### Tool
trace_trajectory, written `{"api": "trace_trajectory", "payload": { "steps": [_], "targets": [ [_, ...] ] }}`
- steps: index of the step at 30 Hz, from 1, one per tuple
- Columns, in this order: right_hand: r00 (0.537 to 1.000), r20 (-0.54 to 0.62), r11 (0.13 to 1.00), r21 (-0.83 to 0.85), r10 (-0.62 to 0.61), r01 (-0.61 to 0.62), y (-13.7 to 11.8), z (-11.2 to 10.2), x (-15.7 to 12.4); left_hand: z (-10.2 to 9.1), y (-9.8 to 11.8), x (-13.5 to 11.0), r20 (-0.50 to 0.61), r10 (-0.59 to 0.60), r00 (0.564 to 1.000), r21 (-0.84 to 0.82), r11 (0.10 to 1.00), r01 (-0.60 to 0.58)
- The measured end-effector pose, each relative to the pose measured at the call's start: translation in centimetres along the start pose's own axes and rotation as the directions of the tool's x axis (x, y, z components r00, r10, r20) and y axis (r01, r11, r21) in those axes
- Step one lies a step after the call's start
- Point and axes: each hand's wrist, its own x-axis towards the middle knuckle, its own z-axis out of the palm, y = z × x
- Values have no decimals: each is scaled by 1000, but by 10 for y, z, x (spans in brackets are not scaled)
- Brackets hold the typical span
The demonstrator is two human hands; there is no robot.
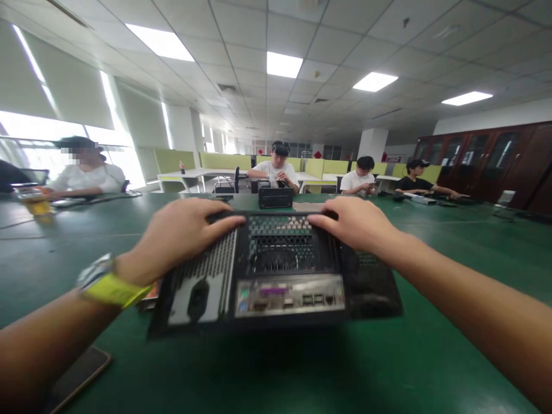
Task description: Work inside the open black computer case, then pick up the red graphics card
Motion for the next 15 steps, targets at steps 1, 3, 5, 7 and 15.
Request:
{"api": "trace_trajectory", "payload": {
  "steps": [1,3,5,7,15],
  "targets": [
    [1000,6,1000,-17,22,-22,1,3,27,6,-5,22,22,-18,1000,-22,1000,19],
    [998,1,998,-37,55,-55,0,17,68,19,-14,55,58,-11,998,-59,998,14],
    [998,-11,998,-23,67,-67,-1,30,91,30,-21,73,91,6,996,-76,997,1],
    [999,-25,999,7,47,-47,4,33,98,36,-25,79,107,13,994,-78,997,-5],
    [909,-357,975,31,215,-218,107,28,9,32,-26,67,121,13,993,-44,999,-7]
  ]
}}
